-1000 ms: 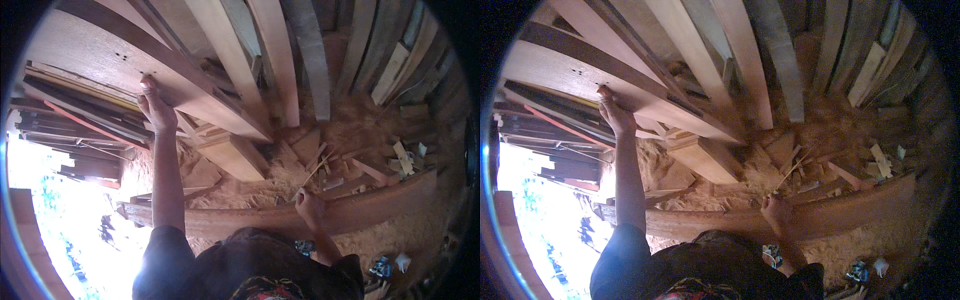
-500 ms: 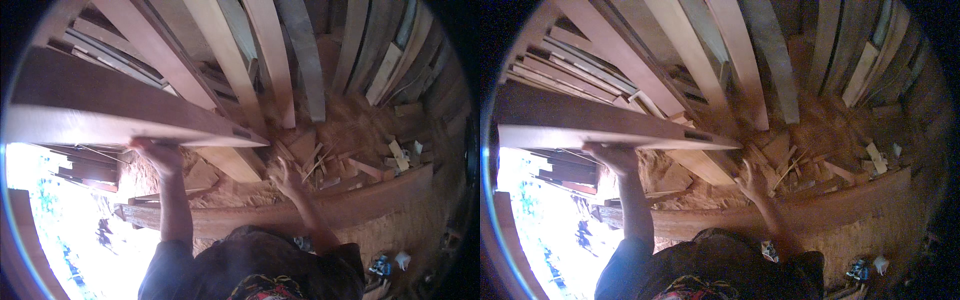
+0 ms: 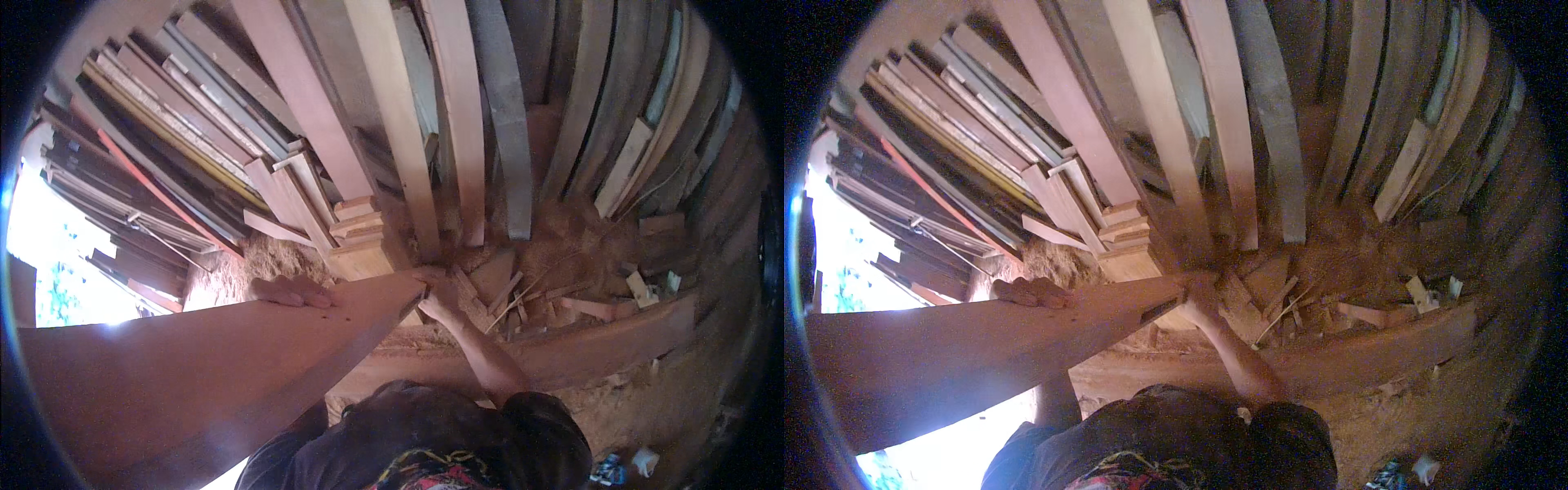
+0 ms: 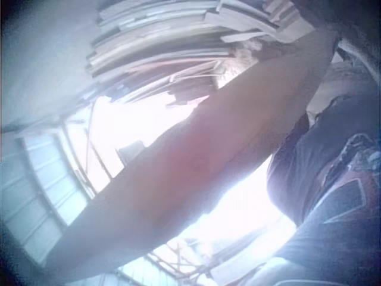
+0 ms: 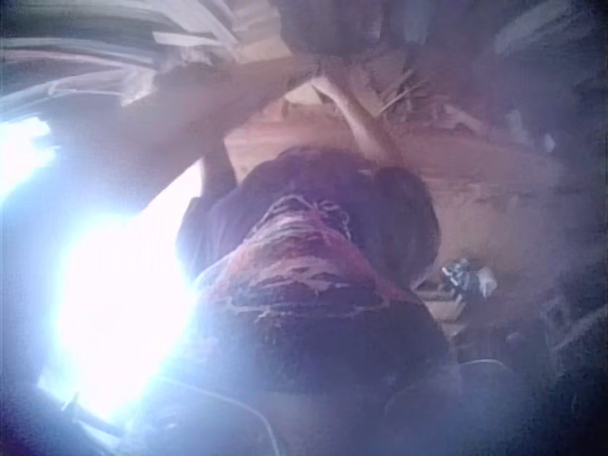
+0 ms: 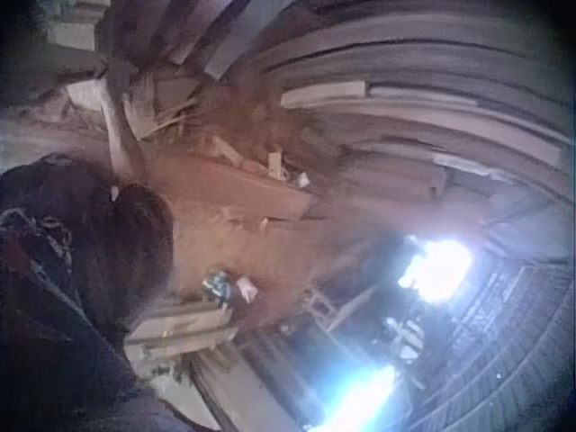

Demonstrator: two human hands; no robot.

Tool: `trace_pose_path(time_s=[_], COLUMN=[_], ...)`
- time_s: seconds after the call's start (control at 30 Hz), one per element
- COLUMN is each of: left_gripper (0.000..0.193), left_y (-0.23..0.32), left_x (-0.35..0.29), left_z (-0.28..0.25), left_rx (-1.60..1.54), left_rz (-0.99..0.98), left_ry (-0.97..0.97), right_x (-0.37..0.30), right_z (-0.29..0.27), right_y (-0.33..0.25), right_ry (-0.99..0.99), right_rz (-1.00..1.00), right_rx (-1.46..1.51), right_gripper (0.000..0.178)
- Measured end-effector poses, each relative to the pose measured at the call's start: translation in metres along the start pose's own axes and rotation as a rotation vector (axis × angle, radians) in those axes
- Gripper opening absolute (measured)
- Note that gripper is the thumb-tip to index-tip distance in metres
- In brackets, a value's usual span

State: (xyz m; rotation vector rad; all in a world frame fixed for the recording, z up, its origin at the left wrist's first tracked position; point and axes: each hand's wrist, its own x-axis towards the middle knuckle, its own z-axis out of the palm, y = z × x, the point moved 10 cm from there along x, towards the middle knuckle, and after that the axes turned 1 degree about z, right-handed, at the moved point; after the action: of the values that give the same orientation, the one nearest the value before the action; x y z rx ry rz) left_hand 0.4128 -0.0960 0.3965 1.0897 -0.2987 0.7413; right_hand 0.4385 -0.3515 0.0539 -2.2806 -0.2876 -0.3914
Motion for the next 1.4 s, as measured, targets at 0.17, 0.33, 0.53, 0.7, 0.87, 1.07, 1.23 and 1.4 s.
trace_pose_path(time_s=[0.17, 0.33, 0.53, 0.7, 0.87, 1.07, 1.23, 1.4], left_gripper=[0.078, 0.072, 0.064, 0.065, 0.08, 0.096, 0.091, 0.087], left_y=[0.051, 0.103, 0.146, 0.137, 0.128, 0.083, 0.002, -0.033], left_x=[-0.016, -0.038, -0.059, -0.099, -0.163, -0.245, -0.331, -0.367], left_z=[-0.06, -0.132, -0.206, -0.274, -0.317, -0.301, -0.343, -0.355], left_rx=[-0.142, -0.27, -0.278, -0.2, 0.362, -0.049, -0.071, -0.041], left_rz=[0.067, 0.1, 0.059, 0.066, 0.036, -0.378, -0.636, -0.748], left_ry=[-0.138, -0.346, -0.577, -0.358, 0.592, 1.05, 1.083, 0.922], right_x=[-0.011, -0.009, -0.01, -0.009, -0.029, -0.057, -0.093, -0.114], right_z=[-0.025, -0.062, -0.084, -0.117, -0.131, -0.132, -0.123, -0.106], right_y=[-0.037, -0.089, -0.123, -0.165, -0.181, -0.174, -0.134, -0.106], right_ry=[-0.073, -0.185, -0.338, -0.524, -0.702, -1.014, -1.193, -1.298], right_rz=[-0.048, -0.085, -0.125, -0.199, -0.175, 0.014, 0.125, 0.232], right_rx=[-0.004, 0.047, 0.022, -0.112, -0.197, -0.29, -0.253, -0.059], right_gripper=[0.034, 0.037, 0.042, 0.051, 0.051, 0.063, 0.073, 0.07])
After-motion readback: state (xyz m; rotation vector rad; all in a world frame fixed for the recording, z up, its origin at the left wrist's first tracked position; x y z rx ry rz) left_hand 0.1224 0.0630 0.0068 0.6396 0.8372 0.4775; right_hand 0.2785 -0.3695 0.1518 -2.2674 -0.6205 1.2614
